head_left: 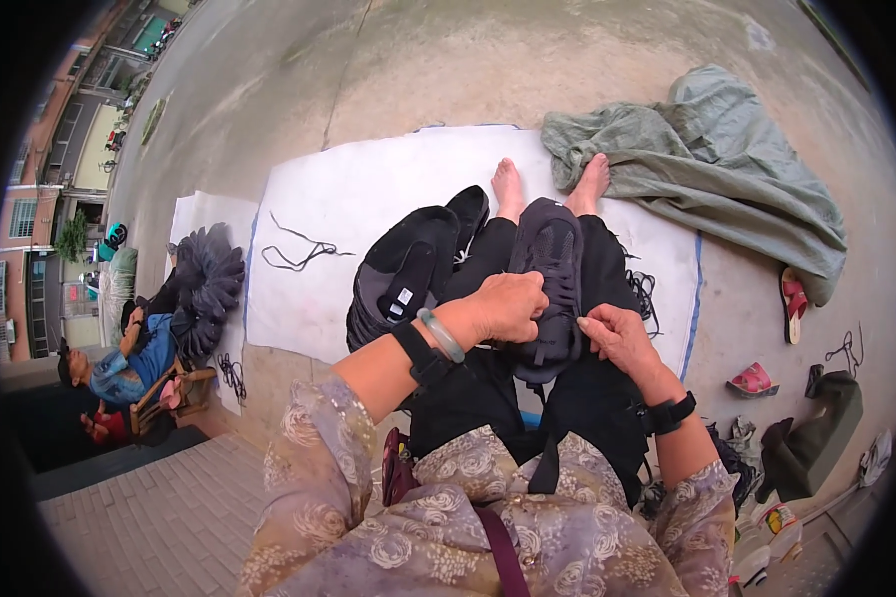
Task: The recorder is threading laces into a pair of black athletic shoes while sitting outdoors.
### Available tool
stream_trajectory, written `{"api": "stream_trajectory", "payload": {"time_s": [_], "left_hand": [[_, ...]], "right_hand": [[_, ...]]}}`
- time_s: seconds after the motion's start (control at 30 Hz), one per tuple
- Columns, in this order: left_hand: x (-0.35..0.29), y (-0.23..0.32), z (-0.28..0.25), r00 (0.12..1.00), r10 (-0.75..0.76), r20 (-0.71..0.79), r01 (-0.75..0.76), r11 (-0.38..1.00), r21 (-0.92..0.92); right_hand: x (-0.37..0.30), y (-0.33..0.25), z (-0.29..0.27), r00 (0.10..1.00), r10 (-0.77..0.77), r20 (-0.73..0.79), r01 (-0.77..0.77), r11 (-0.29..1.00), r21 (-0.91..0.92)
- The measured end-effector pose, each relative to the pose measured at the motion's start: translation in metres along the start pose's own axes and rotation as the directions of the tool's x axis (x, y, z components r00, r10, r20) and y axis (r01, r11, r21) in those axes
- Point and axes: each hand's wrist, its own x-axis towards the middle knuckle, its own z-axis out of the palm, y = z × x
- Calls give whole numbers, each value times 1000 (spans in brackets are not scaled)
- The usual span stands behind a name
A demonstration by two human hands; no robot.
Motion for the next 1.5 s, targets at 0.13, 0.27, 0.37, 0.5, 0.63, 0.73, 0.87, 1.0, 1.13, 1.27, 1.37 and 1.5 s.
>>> {"api": "stream_trajectory", "payload": {"time_s": [0.13,0.27,0.37,0.5,0.63,0.73,0.87,1.0,1.13,1.27,1.37,1.5], "left_hand": [[-2,-7,-20,970,125,211,-84,978,-193],[-12,-6,-31,956,90,281,-15,966,-260],[-13,3,-24,990,133,49,-131,990,-50],[-5,8,-8,873,180,-453,-132,982,136],[7,8,6,758,12,-652,-102,990,-100],[17,9,13,748,-176,-640,-220,843,-490],[16,-5,0,945,-233,-231,-31,639,-769],[5,-7,-15,951,-49,-306,-78,918,-389],[-6,-7,-31,941,79,-329,-142,975,-170],[-13,-11,-35,958,100,-269,-118,992,-49],[-16,-13,-26,893,297,-337,-203,937,286],[-17,-11,-8,835,391,-387,-141,832,537]], "right_hand": [[-8,-2,-8,986,95,134,-105,992,75],[-12,-4,-18,950,142,277,-186,973,137],[-11,-7,-26,904,198,380,-275,948,162],[-14,-9,-29,863,193,467,-316,927,201],[-19,-9,-20,826,193,529,-399,863,308],[-21,-9,-9,826,202,526,-454,791,410],[-20,-8,-5,852,215,477,-437,794,423],[-19,-5,-9,877,208,434,-404,807,430],[-17,4,-14,936,207,285,-293,906,306],[-14,14,-18,984,138,109,-150,982,116],[-14,19,-16,997,-76,-34,69,983,-167],[-20,18,-13,872,-466,-147,309,759,-573]]}}
